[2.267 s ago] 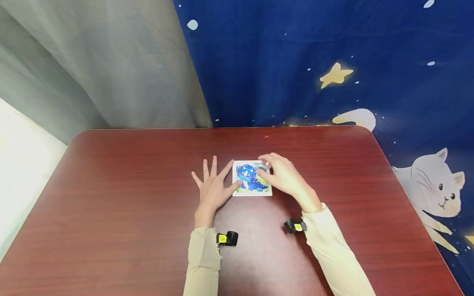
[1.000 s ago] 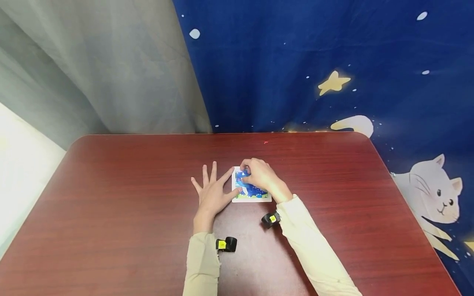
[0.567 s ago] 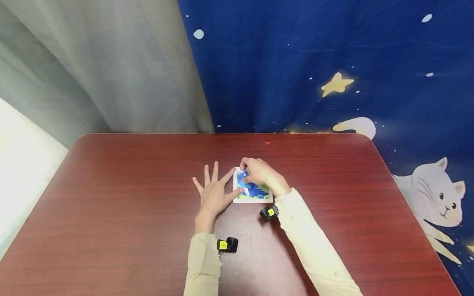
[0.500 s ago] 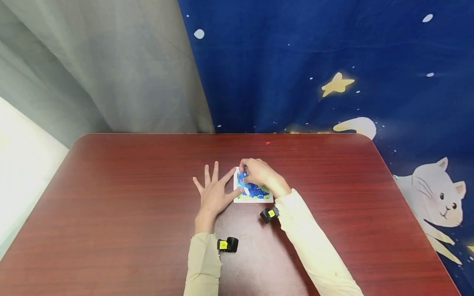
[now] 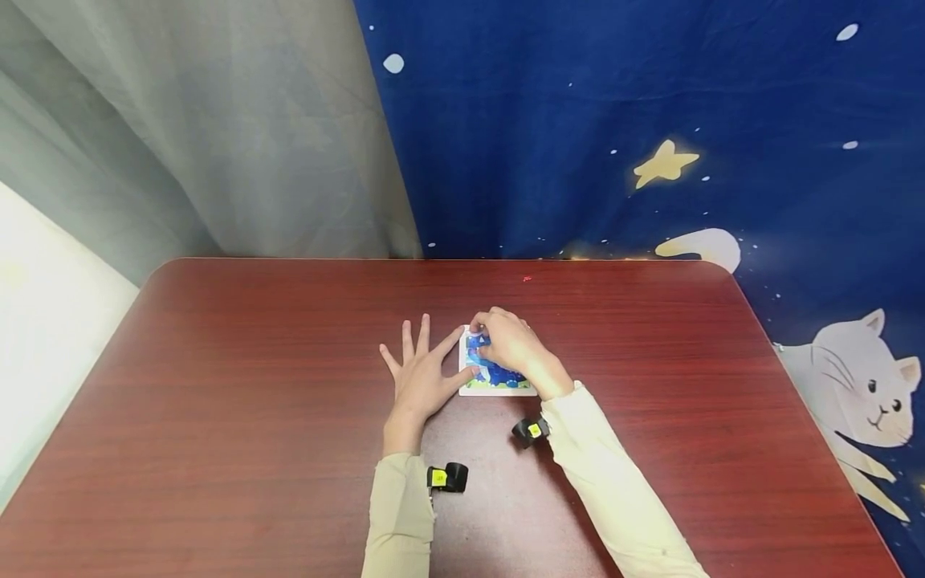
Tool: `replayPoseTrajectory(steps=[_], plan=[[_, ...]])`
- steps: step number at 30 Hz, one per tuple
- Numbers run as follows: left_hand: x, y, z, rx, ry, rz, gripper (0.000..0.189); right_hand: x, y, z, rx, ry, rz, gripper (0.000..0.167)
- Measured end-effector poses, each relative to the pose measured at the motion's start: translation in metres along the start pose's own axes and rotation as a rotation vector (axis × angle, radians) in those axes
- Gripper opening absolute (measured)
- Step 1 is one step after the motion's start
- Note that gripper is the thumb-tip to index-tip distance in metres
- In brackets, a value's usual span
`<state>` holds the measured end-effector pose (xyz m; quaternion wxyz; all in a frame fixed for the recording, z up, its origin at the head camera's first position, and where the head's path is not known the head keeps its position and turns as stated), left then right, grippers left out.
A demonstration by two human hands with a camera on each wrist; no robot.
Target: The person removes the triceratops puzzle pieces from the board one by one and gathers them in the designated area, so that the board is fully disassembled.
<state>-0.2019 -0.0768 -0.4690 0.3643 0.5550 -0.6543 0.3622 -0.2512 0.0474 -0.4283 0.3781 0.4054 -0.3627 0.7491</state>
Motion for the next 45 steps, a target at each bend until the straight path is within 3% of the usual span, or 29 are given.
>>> replayPoseTrajectory(steps=[10, 18, 29, 35, 45], plan=[[0.002, 0.001, -0.001, 0.002, -0.012, 0.011, 0.070, 0.003, 0.000, 0.004, -0.009, -0.036, -0.014, 0.029], [0.001, -0.001, 0.000, -0.006, -0.027, 0.008, 0.069, 0.002, 0.003, 0.001, -0.018, 0.048, 0.025, 0.028], [0.000, -0.001, 0.000, 0.000, -0.025, 0.001, 0.069, 0.000, -0.003, 0.007, -0.051, -0.006, -0.041, 0.029], [-0.002, -0.003, 0.001, 0.011, -0.027, 0.016, 0.069, -0.001, 0.004, 0.005, -0.006, 0.019, 0.014, 0.028], [0.001, -0.002, 0.001, -0.009, -0.033, -0.015, 0.069, 0.001, 0.014, 0.000, 0.049, 0.066, 0.160, 0.030]])
Point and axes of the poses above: each hand's wrist, its own y-axis towards the middle knuckle, its own x-axis out of the back of the hand, z = x × y, the point moved 6 cm from there along y, towards the middle knuckle, and after that the axes turned 6 degrees about z, right-handed, at the moved point
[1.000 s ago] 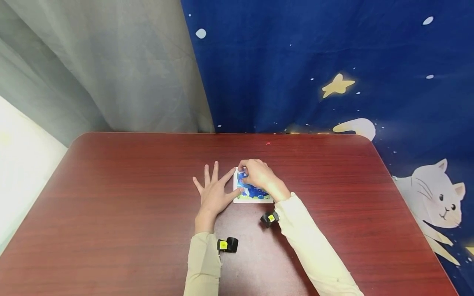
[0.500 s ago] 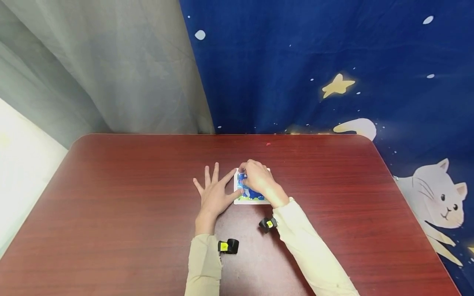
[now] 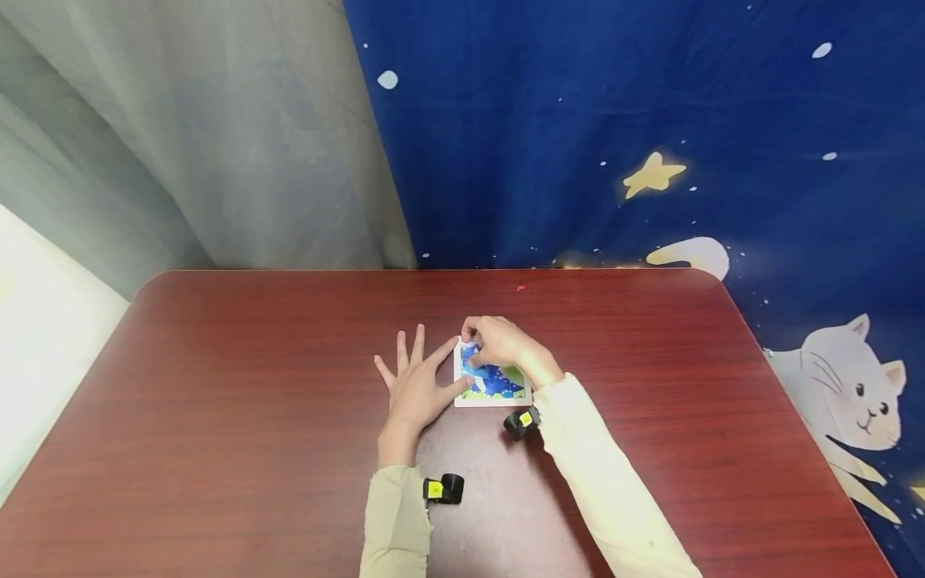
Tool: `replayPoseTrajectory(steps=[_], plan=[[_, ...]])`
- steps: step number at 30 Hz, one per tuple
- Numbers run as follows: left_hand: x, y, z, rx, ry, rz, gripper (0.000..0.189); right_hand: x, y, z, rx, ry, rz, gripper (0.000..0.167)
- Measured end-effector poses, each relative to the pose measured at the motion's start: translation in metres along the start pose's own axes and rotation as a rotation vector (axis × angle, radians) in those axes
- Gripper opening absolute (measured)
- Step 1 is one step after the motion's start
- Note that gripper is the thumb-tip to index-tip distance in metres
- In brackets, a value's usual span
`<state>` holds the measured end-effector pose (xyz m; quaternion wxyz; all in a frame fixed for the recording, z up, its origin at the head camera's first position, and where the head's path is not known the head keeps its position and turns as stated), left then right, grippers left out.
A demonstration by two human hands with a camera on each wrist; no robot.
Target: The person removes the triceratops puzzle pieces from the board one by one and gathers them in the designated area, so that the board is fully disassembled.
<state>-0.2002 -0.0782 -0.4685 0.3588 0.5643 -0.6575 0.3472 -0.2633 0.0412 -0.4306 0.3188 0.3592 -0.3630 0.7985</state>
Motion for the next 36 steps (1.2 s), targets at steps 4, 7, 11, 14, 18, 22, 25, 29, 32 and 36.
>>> replayPoseTrajectory(steps=[4, 7, 11, 14, 18, 22, 25, 29, 32, 36], plan=[[0.001, -0.001, -0.001, -0.006, -0.012, -0.011, 0.068, 0.001, 0.003, -0.001, 0.013, 0.017, 0.060, 0.031], [0.000, -0.003, -0.001, -0.006, -0.010, -0.010, 0.067, 0.000, 0.003, 0.000, 0.035, 0.011, 0.082, 0.032], [0.000, -0.004, -0.001, -0.010, -0.007, -0.016, 0.068, -0.001, 0.001, 0.002, 0.047, -0.016, 0.045, 0.033], [0.001, -0.003, -0.001, -0.009, -0.011, -0.019, 0.068, -0.002, -0.006, 0.004, 0.032, -0.030, -0.037, 0.032], [0.001, -0.004, -0.001, -0.002, -0.009, -0.013, 0.068, -0.004, -0.017, 0.007, 0.039, -0.080, -0.167, 0.030], [0.002, -0.003, -0.001, 0.000, -0.015, -0.020, 0.068, -0.005, -0.025, 0.011, 0.091, -0.197, -0.267, 0.029], [0.001, -0.003, -0.002, 0.000, -0.017, -0.025, 0.068, -0.004, -0.030, 0.012, 0.134, -0.282, -0.315, 0.028], [-0.001, -0.004, -0.003, -0.005, -0.019, -0.020, 0.068, 0.002, -0.037, 0.005, 0.173, -0.267, -0.368, 0.032], [-0.001, -0.006, -0.003, -0.010, -0.032, -0.012, 0.069, 0.016, -0.047, -0.011, 0.171, -0.163, -0.423, 0.034], [0.001, -0.007, -0.003, -0.012, -0.035, -0.034, 0.069, 0.035, -0.061, -0.041, 0.135, -0.040, -0.501, 0.033]])
Point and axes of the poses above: each hand's wrist, its own y-axis towards the middle knuckle, its own x-axis out of the back of the hand, z = x × y, the point moved 6 cm from there along y, towards the middle knuckle, and after that the axes turned 6 degrees about z, right-handed, at the moved point
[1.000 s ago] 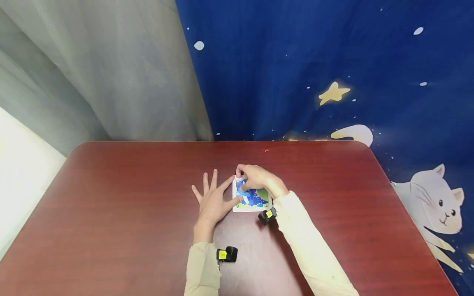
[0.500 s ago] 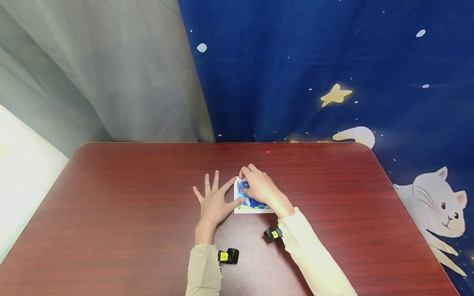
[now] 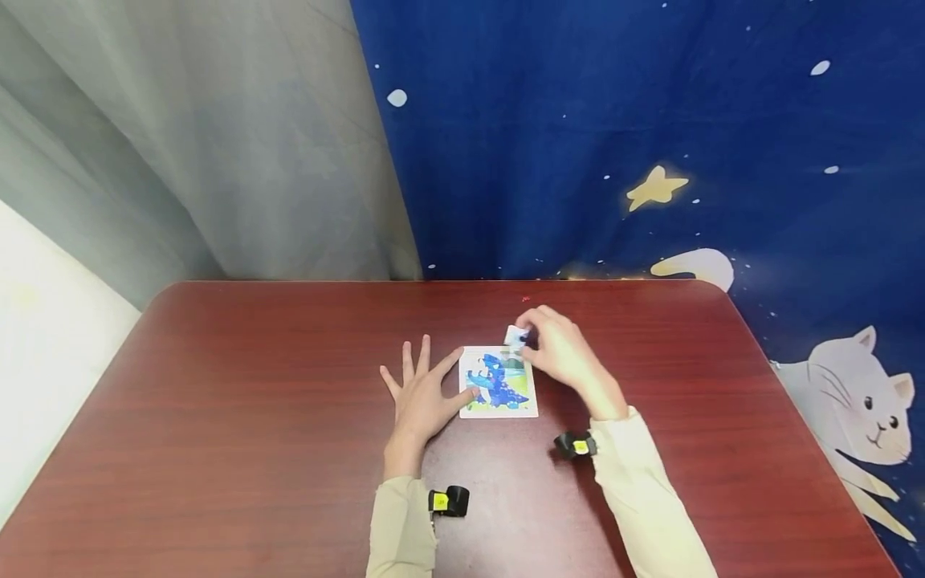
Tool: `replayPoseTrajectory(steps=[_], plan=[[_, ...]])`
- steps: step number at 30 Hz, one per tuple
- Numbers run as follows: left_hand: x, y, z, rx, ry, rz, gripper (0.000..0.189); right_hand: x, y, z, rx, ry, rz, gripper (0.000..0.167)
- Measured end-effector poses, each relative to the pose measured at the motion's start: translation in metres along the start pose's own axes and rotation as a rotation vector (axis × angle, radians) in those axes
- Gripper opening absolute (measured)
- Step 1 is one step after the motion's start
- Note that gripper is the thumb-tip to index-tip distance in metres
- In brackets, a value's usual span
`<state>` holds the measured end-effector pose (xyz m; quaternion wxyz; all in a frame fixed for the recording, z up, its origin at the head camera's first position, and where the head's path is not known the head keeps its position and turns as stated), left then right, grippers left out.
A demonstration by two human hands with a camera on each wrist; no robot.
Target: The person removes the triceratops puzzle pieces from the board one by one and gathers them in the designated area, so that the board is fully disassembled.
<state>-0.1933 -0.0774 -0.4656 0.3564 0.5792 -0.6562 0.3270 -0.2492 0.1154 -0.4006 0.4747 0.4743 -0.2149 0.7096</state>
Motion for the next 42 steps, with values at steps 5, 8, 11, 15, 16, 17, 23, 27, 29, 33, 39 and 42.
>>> replayPoseTrajectory(steps=[5, 8, 11, 15, 16, 17, 23, 27, 29, 33, 39, 42], plan=[[-0.001, 0.000, 0.002, -0.004, 0.004, 0.000, 0.069, 0.003, -0.012, -0.038, -0.107, 0.086, 0.030, 0.031], [-0.001, 0.000, 0.003, 0.003, 0.008, -0.002, 0.070, -0.002, -0.016, -0.050, -0.132, 0.131, 0.089, 0.031], [0.000, 0.002, 0.004, 0.002, 0.009, -0.009, 0.070, -0.006, -0.016, -0.055, -0.148, 0.160, 0.128, 0.029], [0.000, 0.004, 0.002, -0.006, 0.008, -0.006, 0.070, -0.008, -0.016, -0.058, -0.172, 0.174, 0.159, 0.027], [0.000, 0.004, 0.002, -0.005, 0.008, -0.007, 0.070, -0.008, -0.016, -0.058, -0.173, 0.179, 0.164, 0.027], [0.000, 0.004, 0.002, -0.003, 0.007, -0.008, 0.071, -0.009, -0.016, -0.058, -0.172, 0.183, 0.168, 0.027], [0.002, 0.003, 0.002, -0.007, -0.009, -0.006, 0.071, -0.011, -0.016, -0.062, -0.171, 0.226, 0.175, 0.029], [0.002, 0.002, 0.000, -0.008, -0.012, 0.002, 0.071, -0.011, -0.018, -0.063, -0.194, 0.258, 0.171, 0.040], [0.001, 0.002, 0.000, -0.006, -0.009, 0.005, 0.071, -0.007, -0.018, -0.058, -0.185, 0.264, 0.143, 0.045], [0.000, 0.002, 0.000, 0.002, -0.007, 0.010, 0.071, 0.001, -0.014, -0.035, -0.082, 0.245, 0.073, 0.035], [0.001, 0.002, -0.001, 0.008, -0.005, 0.020, 0.072, -0.020, -0.005, -0.005, 0.001, 0.121, 0.165, 0.015], [0.002, 0.001, -0.001, 0.007, 0.000, 0.010, 0.072, -0.031, -0.003, 0.000, -0.045, 0.078, 0.199, 0.014]])
Point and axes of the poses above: each hand's wrist, its own y-axis towards the middle knuckle, its own x-axis out of the back of the hand, z = x × y, the point moved 6 cm from there along y, towards the middle knuckle, and after that the axes turned 6 degrees about z, right-handed, at the moved point
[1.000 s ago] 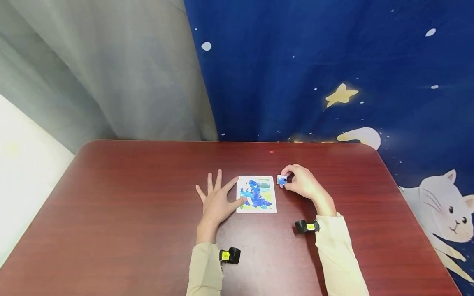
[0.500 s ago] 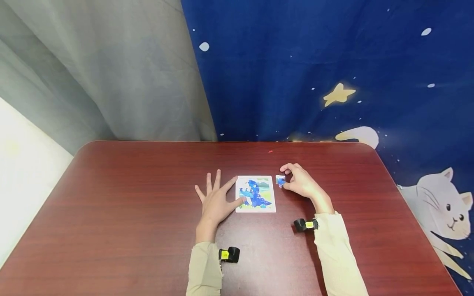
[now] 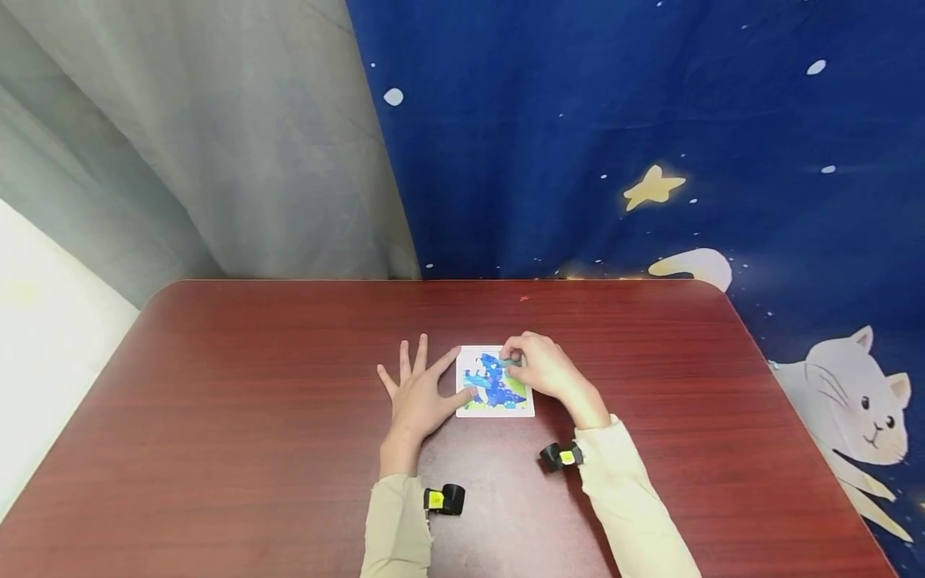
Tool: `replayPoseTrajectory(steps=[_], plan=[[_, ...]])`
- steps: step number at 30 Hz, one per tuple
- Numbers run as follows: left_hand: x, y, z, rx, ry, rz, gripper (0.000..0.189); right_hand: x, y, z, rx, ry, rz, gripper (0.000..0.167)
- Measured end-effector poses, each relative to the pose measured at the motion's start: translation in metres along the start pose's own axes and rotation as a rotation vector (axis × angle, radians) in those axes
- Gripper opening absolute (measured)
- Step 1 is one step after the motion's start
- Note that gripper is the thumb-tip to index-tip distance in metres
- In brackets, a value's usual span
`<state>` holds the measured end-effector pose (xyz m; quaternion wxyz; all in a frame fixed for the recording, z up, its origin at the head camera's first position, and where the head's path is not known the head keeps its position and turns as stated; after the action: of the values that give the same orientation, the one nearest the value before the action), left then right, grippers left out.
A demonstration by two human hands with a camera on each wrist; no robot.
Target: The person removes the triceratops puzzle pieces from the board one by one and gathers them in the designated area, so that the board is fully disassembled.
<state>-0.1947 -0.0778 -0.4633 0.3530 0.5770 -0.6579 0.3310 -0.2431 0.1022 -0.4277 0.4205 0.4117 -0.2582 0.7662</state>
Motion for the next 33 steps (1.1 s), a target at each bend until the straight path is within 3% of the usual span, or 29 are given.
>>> replayPoseTrajectory(steps=[11, 19, 28, 33], plan=[[-0.003, -0.001, 0.004, 0.003, 0.008, -0.005, 0.072, -0.014, 0.004, 0.003, -0.106, -0.003, 0.003, 0.020], [-0.001, -0.002, 0.003, -0.006, 0.002, -0.015, 0.071, -0.012, 0.003, 0.008, -0.165, -0.079, -0.010, 0.023], [0.001, -0.001, 0.002, -0.016, 0.006, -0.020, 0.070, -0.010, 0.003, 0.012, -0.164, -0.105, -0.034, 0.023], [0.001, 0.000, 0.001, -0.019, -0.007, -0.012, 0.071, -0.009, 0.007, 0.011, -0.160, -0.109, -0.004, 0.022]])
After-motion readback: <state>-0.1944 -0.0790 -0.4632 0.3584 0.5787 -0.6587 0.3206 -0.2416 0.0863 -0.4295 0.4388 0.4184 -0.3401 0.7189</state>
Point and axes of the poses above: each hand's wrist, its own y-axis towards the middle knuckle, its own x-axis out of the back of the hand, z = x × y, the point moved 6 cm from there along y, towards the middle knuckle, and after that the axes turned 6 degrees about z, right-handed, at the moved point
